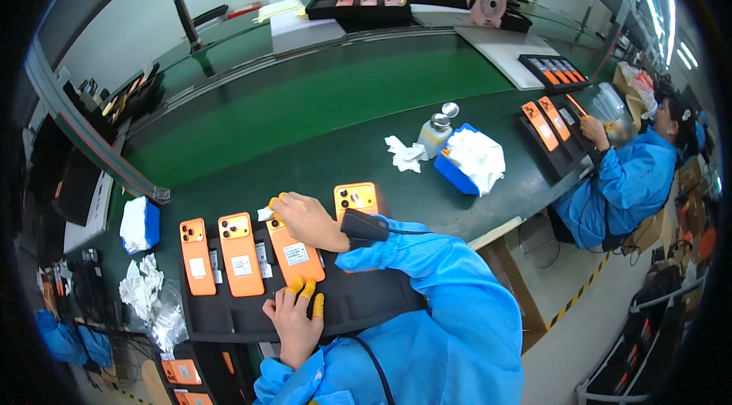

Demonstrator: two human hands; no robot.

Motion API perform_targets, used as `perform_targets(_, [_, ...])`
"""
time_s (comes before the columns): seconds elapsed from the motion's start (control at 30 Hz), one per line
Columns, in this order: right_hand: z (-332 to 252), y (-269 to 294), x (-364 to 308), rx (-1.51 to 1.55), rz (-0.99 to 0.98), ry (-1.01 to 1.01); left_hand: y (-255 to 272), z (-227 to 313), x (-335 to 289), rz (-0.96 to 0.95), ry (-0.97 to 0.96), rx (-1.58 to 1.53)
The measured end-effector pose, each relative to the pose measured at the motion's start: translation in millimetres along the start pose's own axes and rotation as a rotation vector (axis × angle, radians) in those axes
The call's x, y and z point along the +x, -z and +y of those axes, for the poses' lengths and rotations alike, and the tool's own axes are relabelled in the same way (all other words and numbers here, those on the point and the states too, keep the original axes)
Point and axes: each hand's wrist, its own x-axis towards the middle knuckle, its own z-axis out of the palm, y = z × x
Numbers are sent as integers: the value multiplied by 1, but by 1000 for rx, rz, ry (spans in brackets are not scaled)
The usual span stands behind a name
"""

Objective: Cleaning and inspecting smartphones on a factory assembly line.

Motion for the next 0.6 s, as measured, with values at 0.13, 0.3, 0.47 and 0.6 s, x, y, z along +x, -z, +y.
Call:
perform_targets(0.13, [-8, -2, -15, -65, -153, 43, -1, -7, 0, -26, -2, -45])
perform_targets(0.3, [15, -14, 17, -118, 14, 21, -4, -9, 1, 37, -3, -41])
perform_targets(0.47, [-3, -5, -3, -107, -85, 45, -5, -8, 0, -35, 51, -41])
perform_targets(0.6, [5, -13, 4, -65, -82, 63, -8, -8, -2, -10, 43, -58])
